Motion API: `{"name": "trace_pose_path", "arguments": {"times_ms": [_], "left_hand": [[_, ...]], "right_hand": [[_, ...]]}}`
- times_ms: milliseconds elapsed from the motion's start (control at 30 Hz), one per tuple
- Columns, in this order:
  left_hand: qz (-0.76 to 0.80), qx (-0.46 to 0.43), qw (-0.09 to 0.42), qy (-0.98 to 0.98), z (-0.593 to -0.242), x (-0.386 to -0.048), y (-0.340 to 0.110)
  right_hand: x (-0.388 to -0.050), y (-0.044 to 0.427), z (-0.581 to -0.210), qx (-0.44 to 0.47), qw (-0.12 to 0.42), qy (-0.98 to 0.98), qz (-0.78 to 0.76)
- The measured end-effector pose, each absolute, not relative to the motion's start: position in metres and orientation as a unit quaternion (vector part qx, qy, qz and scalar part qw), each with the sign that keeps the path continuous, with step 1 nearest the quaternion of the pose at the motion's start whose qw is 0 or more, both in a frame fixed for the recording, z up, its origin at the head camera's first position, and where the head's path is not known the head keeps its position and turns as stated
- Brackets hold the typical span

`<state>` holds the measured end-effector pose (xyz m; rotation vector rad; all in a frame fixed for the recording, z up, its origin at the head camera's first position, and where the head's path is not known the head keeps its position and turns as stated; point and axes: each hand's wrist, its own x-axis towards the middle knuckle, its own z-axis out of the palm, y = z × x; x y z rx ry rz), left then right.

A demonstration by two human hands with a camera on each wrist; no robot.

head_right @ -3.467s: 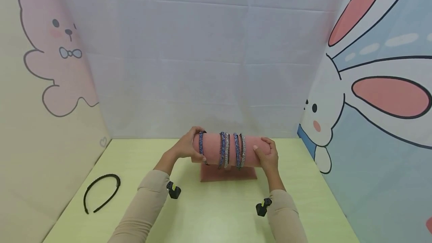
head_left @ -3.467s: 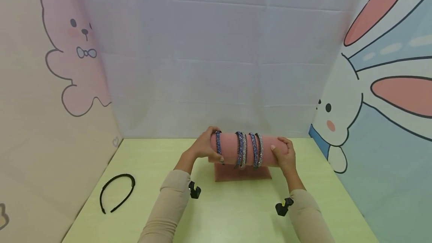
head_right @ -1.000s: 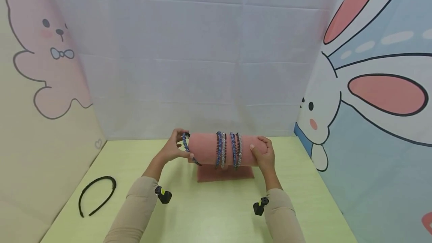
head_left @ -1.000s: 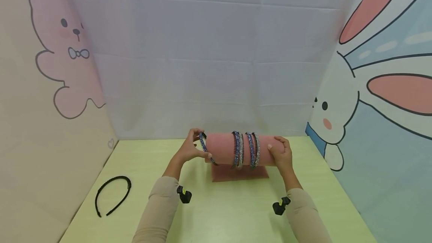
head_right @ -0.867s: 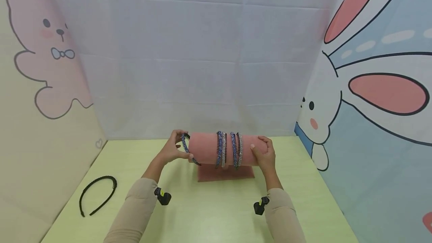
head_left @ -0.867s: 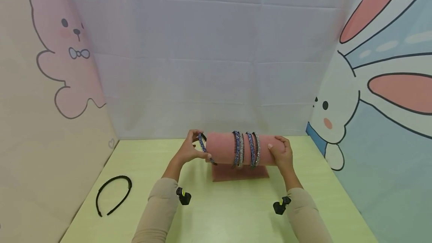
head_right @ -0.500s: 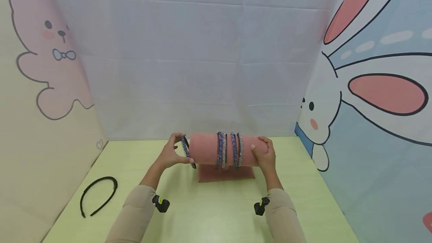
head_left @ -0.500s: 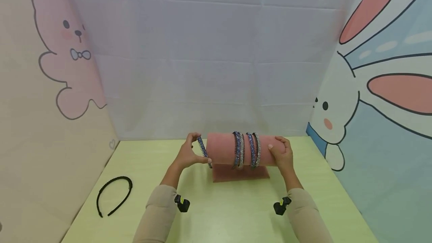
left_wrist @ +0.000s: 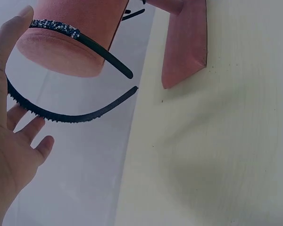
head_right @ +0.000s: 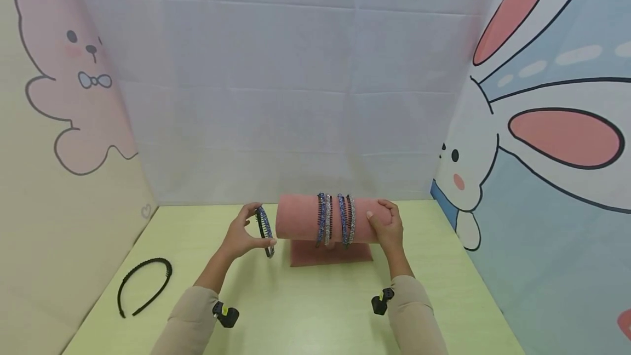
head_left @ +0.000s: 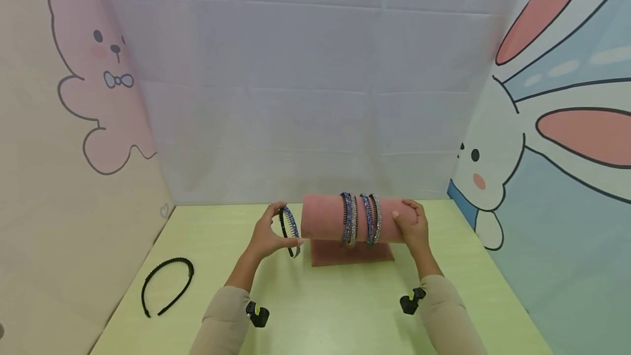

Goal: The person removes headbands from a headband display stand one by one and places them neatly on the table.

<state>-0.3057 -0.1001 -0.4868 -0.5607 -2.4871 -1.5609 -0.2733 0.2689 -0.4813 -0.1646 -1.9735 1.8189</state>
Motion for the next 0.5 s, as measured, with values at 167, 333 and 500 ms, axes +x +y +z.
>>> {"name": "trace_pose_path", "arguments": {"times_ms": [167, 333, 500], "left_hand": [[-0.528, -0.167, 0.096, -0.827, -0.493, -0.298, -0.104], [-0.541, -0.147, 0.134, -0.817, -0.499, -0.288, -0.107], [-0.57, -0.115, 0.156, -0.799, -0.502, -0.277, -0.112]], "right_hand": [[-0.283, 0.275, -0.496, -0.061, 0.231, -0.715, 0.657], [-0.284, 0.275, -0.497, -0.057, 0.233, -0.721, 0.65], [-0.283, 0.274, -0.498, -0.063, 0.233, -0.72, 0.651]]}}
